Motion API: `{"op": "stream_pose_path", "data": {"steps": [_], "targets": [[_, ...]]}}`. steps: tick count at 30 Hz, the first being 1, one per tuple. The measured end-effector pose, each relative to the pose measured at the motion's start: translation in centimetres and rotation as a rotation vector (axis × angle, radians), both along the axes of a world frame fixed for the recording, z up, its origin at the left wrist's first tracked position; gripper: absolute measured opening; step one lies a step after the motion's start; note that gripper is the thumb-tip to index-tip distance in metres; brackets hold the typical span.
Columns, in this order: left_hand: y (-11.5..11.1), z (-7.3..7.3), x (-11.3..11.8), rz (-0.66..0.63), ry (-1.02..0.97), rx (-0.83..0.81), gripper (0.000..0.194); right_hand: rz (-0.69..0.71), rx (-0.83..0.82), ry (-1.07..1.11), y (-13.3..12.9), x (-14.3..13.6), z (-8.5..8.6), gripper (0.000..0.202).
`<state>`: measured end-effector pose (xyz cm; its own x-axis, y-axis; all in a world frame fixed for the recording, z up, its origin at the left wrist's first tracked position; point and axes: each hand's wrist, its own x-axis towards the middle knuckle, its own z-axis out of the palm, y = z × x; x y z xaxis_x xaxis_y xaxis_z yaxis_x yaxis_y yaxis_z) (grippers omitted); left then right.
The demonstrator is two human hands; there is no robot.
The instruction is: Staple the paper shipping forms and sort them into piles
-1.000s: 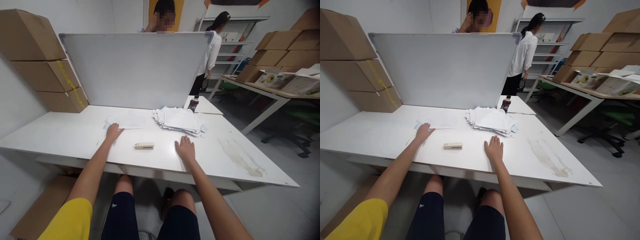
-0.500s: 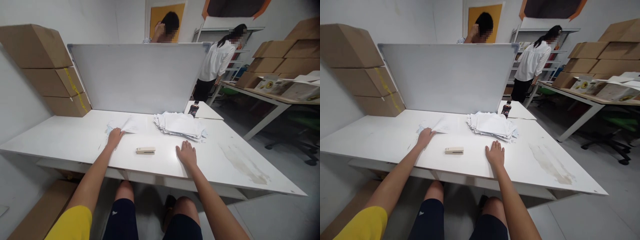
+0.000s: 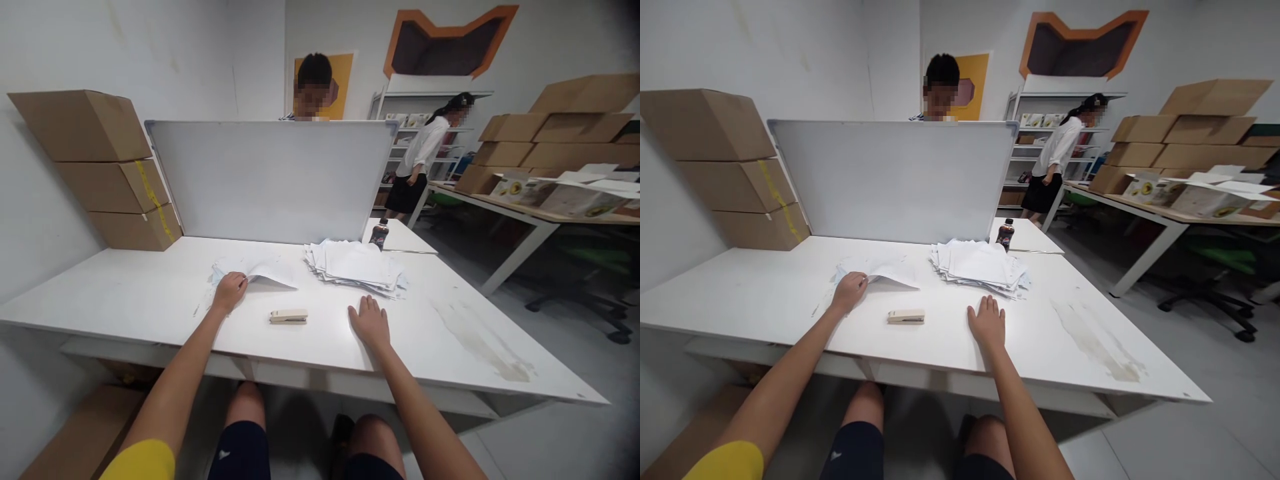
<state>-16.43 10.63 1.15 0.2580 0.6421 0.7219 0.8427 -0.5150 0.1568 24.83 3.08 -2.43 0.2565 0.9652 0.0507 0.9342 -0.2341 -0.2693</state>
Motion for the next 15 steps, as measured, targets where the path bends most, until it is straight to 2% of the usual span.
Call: {"op": "stream_pose_path", "data": {"steps": [2, 5, 8, 10, 15], "targets": [[-0.1, -0.2, 0.0, -0.039, -0.034, -0.009, 0.023, 0.005, 0.002, -0.001, 0.0, 0.1, -0.1, 0.069], [-0.6, -0.5, 0.2, -0.027, -0.154, -0.047, 0.023, 0.009, 0.014, -0.011, 0.0, 0.2, -0.3, 0.070], [-1.7, -0.6, 0.8, 0.042, -0.389, -0.108, 0.014, 0.008, 0.032, -0.023, -0.1, 0.4, -0.6, 0.070], [-2.5, -0.6, 1.4, 0.070, -0.553, -0.150, 0.017, 0.016, 0.039, -0.021, -0.2, 0.5, -0.7, 0.070], [-4.1, -0.8, 2.7, 0.045, -0.815, -0.166, 0.020, 0.036, 0.067, -0.006, -0.3, 0.9, -1.2, 0.071]]}}
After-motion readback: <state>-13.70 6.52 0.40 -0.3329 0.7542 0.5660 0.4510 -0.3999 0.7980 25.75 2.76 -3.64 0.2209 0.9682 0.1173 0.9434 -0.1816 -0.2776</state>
